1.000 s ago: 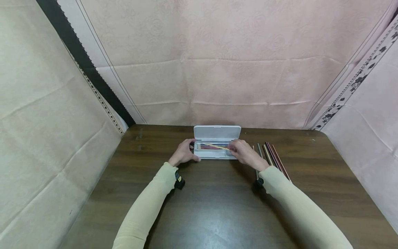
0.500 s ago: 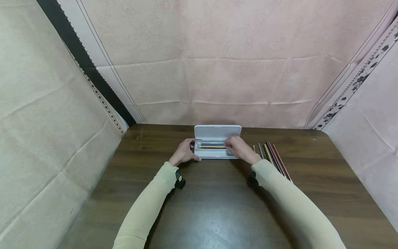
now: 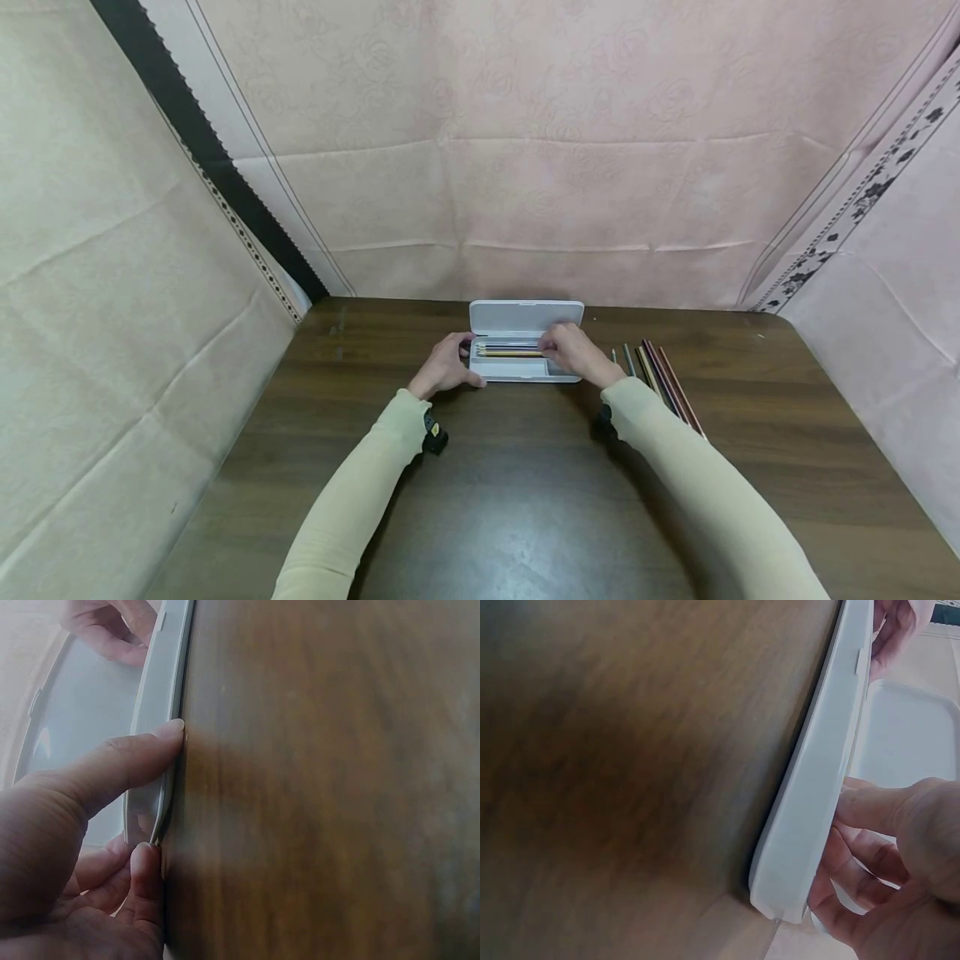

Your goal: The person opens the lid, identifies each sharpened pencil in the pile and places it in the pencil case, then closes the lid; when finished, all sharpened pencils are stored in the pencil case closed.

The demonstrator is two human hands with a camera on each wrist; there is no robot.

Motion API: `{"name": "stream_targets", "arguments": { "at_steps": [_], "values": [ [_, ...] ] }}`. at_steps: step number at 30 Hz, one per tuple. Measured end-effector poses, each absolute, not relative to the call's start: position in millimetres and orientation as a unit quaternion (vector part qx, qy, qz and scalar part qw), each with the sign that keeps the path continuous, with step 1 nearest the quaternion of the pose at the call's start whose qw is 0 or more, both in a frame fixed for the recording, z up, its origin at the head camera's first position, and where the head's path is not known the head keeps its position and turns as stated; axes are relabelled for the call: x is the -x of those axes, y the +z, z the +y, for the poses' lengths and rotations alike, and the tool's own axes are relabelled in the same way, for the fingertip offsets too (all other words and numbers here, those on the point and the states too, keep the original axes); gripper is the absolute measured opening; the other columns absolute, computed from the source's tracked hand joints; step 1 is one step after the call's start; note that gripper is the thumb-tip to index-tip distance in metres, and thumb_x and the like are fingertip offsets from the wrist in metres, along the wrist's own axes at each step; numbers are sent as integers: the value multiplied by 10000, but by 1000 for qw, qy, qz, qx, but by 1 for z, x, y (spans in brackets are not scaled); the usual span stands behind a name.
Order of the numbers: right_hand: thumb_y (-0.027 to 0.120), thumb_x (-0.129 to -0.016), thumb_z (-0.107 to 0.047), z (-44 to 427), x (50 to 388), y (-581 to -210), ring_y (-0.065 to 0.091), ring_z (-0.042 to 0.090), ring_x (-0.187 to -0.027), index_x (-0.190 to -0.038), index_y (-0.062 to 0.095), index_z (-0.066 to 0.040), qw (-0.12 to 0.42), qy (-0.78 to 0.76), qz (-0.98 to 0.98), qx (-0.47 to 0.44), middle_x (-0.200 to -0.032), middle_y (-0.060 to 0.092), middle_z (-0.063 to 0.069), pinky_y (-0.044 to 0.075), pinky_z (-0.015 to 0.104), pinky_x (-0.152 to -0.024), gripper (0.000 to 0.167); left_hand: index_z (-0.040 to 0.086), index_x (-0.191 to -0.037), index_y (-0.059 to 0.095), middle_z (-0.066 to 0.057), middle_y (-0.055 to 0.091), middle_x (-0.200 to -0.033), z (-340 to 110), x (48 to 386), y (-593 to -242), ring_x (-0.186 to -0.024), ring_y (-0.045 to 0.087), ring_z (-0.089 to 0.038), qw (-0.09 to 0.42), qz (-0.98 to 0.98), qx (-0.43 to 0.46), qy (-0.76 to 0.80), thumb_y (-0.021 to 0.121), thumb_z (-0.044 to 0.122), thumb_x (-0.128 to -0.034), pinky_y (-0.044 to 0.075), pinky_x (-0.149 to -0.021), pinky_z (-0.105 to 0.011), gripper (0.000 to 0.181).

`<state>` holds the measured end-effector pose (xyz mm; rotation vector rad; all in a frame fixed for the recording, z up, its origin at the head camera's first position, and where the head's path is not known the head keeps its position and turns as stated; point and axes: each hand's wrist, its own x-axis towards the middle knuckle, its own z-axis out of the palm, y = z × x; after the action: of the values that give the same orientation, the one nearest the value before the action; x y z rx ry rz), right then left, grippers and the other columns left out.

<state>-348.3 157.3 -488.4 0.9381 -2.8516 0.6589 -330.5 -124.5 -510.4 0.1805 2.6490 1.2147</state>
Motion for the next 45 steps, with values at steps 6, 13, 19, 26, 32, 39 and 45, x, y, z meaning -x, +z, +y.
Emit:
{"name": "stream_targets", "arguments": {
  "at_steps": [6, 13, 19, 26, 32, 39, 45],
  "values": [
    [746, -971, 53, 158, 349, -488, 688, 241, -840, -967, 849, 2, 19, 211, -934, -287, -960, 816, 155, 633, 456, -840, 115, 122, -1623, 478, -131, 552, -1555, -124, 330, -510, -1383, 568, -304, 114, 902, -59, 413, 973, 133, -795, 490, -1186, -488, 964],
    [756, -976, 29, 160, 345, -486, 740, 281, -908, -1016, 849, 12, 27, 227, -934, -275, -1018, 827, 176, 636, 483, -872, 103, 121, -1622, 477, -133, 546, -1564, -124, 332, -510, -1392, 564, -312, 113, 902, -55, 414, 974, 133, -795, 488, -1192, -491, 964],
    [770, -974, 5, 166, 338, -479, 774, 349, -996, -1076, 832, 35, 47, 242, -933, -262, -1065, 810, 199, 640, 507, -900, 123, 115, -1622, 473, -130, 552, -1557, -124, 330, -509, -1388, 569, -302, 113, 903, -57, 410, 967, 139, -806, 490, -1192, -489, 954],
    [749, -998, -26, 179, 327, -465, 759, 336, -983, -1129, 815, 45, 57, 251, -937, -238, -1086, 794, 207, 643, 512, -891, 162, 105, -1610, 487, -132, 542, -1576, -123, 330, -508, -1393, 581, -312, 108, 904, -59, 409, 973, 130, -793, 494, -1196, -488, 951],
    [741, -992, -31, 190, 313, -455, 739, 332, -929, -1135, 803, 64, 67, 252, -941, -218, -1051, 787, 224, 629, 518, -847, 183, 95, -1613, 481, -135, 544, -1571, -123, 329, -507, -1393, 578, -310, 109, 903, -63, 411, 967, 127, -796, 491, -1192, -492, 951],
    [747, -978, -51, 200, 293, -448, 779, 385, -984, -1164, 785, 82, 54, 255, -953, -154, -1098, 799, 262, 642, 529, -852, 231, 96, -1617, 477, -139, 551, -1560, -124, 329, -507, -1390, 579, -311, 111, 902, -64, 412, 969, 129, -795, 491, -1188, -488, 959],
    [755, -993, -108, 210, 272, -448, 786, 397, -1024, -1228, 760, 65, 30, 248, -964, -96, -1141, 808, 256, 634, 532, -857, 292, 98, -1619, 474, -141, 560, -1542, -125, 330, -509, -1381, 576, -311, 111, 902, -63, 412, 970, 133, -796, 491, -1183, -490, 961]
  ]
}}
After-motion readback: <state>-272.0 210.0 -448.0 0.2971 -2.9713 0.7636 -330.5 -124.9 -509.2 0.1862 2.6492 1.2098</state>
